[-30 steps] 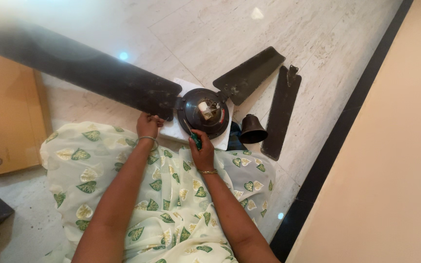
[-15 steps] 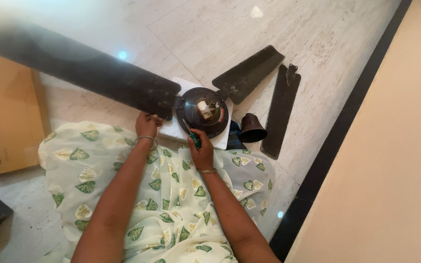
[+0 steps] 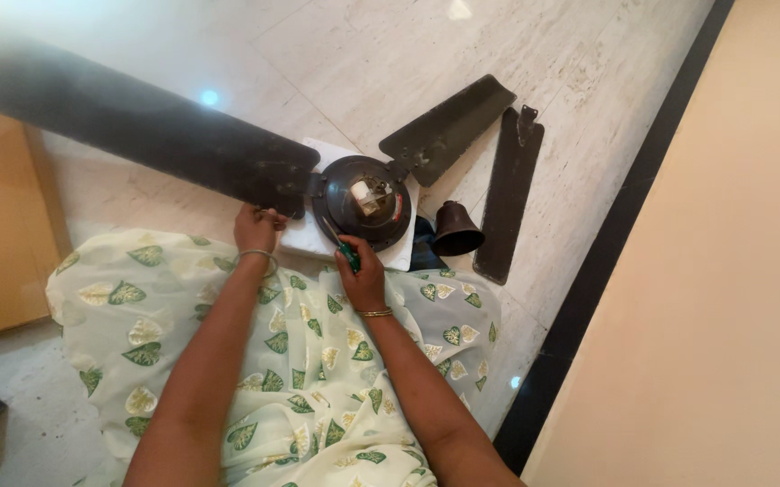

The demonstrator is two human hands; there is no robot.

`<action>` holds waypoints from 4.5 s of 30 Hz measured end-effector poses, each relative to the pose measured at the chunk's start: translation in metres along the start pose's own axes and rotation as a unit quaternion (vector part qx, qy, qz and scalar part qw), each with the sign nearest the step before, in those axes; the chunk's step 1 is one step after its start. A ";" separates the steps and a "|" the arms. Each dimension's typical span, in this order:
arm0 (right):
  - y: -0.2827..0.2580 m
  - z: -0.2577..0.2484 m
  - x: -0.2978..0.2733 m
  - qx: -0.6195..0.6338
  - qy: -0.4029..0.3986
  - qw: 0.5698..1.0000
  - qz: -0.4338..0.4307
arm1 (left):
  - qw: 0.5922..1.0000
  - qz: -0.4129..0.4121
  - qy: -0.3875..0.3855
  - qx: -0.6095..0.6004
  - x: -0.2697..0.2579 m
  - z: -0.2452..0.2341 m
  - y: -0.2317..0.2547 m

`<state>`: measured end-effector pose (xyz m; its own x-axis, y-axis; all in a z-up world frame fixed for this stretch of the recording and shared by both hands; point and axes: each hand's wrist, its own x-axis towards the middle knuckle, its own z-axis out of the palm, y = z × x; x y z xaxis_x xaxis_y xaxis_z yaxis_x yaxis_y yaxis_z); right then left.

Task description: The person assembles a ceiling fan by attaching blades to the motor housing using a screwdriver. They pick up each blade, align it with the mounting bracket, insert screws, and tighten them. The process is repeated for multiple blades.

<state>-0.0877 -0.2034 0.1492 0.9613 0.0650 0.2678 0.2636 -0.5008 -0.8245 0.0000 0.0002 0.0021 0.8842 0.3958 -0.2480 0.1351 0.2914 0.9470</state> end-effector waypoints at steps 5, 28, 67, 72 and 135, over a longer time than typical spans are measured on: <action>0.000 -0.001 0.000 0.000 0.003 1.000 -0.004 | 1.000 -0.015 -0.002 0.020 -0.001 0.001 0.010; -0.001 -0.001 -0.001 -0.003 0.007 1.000 -0.007 | 0.999 -0.005 -0.006 0.040 -0.007 0.003 0.033; 0.042 -0.002 -0.002 0.173 0.081 0.980 0.061 | 0.996 -0.082 0.009 -0.013 -0.045 0.023 0.014; 0.042 -0.021 0.031 0.004 0.133 0.990 0.048 | 0.982 0.052 -0.033 0.181 -0.063 0.030 0.005; 0.188 -0.177 0.165 -0.424 -0.161 0.884 0.113 | 0.754 -0.004 -0.192 0.629 -0.130 0.070 0.109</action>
<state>0.1059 -0.4393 0.1265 0.9907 0.0547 -0.1246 0.0380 -0.9905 -0.1324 -0.0690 -0.0802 0.1517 0.9125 0.0475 -0.4064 0.2453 -0.8585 0.4503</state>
